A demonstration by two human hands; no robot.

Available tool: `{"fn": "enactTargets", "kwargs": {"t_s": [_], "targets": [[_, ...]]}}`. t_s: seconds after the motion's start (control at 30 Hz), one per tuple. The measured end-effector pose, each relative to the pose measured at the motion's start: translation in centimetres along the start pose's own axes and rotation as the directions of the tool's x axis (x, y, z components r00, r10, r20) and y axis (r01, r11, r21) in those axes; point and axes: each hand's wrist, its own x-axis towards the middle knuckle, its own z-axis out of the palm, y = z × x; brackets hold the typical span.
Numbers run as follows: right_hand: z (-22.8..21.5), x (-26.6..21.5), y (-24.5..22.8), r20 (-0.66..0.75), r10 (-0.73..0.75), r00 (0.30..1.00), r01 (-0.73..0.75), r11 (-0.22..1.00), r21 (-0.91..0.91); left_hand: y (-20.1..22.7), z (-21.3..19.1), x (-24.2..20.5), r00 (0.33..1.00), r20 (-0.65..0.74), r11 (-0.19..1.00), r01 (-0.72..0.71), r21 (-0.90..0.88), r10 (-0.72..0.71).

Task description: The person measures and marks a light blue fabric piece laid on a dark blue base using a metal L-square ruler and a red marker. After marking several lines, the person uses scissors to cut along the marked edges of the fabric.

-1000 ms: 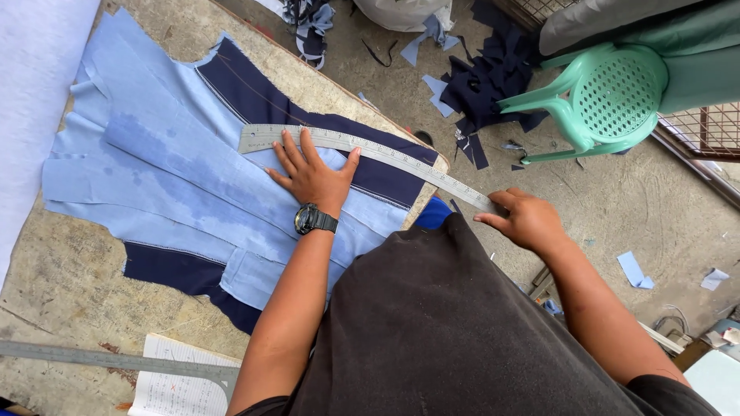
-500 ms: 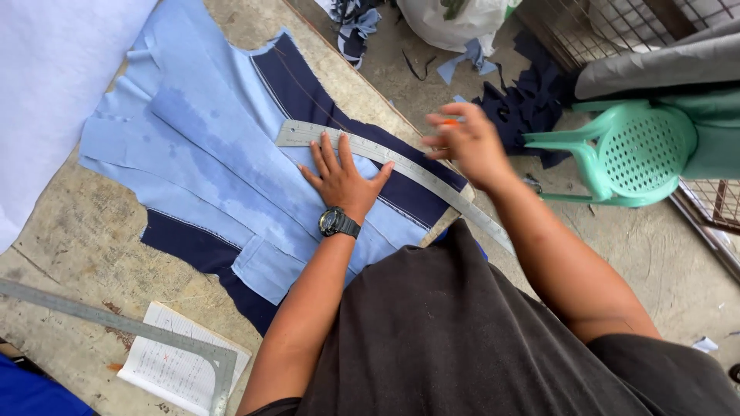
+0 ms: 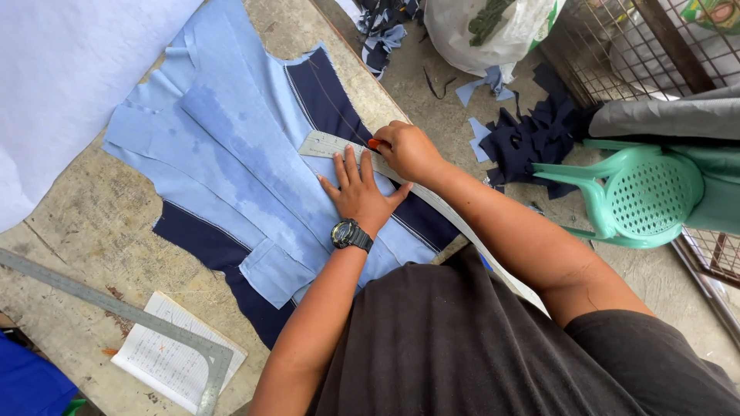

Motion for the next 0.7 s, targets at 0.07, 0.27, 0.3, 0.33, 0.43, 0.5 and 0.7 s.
{"fn": "enactTargets", "kwargs": {"t_s": [0.07, 0.27, 0.3, 0.33, 0.43, 0.5, 0.7], "targets": [[0.0, 0.6, 0.0, 0.054, 0.043, 0.998, -0.041, 0.999, -0.031, 0.0, 0.0, 0.2, 1.000, 0.019, 1.000, -0.001, -0.010, 0.001], [-0.9, 1.1, -0.6, 0.122, 0.008, 0.993, -0.002, 0.999, -0.048, 0.0, -0.1, 0.3, 1.000, 0.018, 1.000, -0.009, 0.004, 0.008], [-0.7, 1.0, -0.3, 0.122, 0.007, 0.992, -0.001, 0.999, -0.049, -0.1, -0.1, 0.4, 1.000, 0.017, 1.000, -0.007, 0.003, 0.007], [-0.5, 0.7, 0.0, 0.126, -0.008, 0.992, 0.017, 0.997, -0.071, -0.1, 0.0, 0.4, 1.000, 0.018, 1.000, -0.010, 0.005, 0.010], [-1.0, -0.8, 0.3, 0.129, -0.022, 0.991, 0.040, 0.990, -0.136, -0.4, 0.8, 0.6, 0.999, 0.026, 0.999, -0.021, 0.048, 0.020], [-1.8, -2.4, 0.4, 0.128, -0.019, 0.992, 0.042, 0.982, -0.183, -0.6, 1.0, 0.9, 0.999, 0.035, 0.996, -0.032, 0.086, 0.029], [-4.6, -9.2, 0.9, 0.090, -0.032, 0.995, 0.052, 0.970, -0.236, 0.2, -0.7, 1.1, 0.989, 0.146, 0.988, -0.040, 0.148, 0.018]]}}
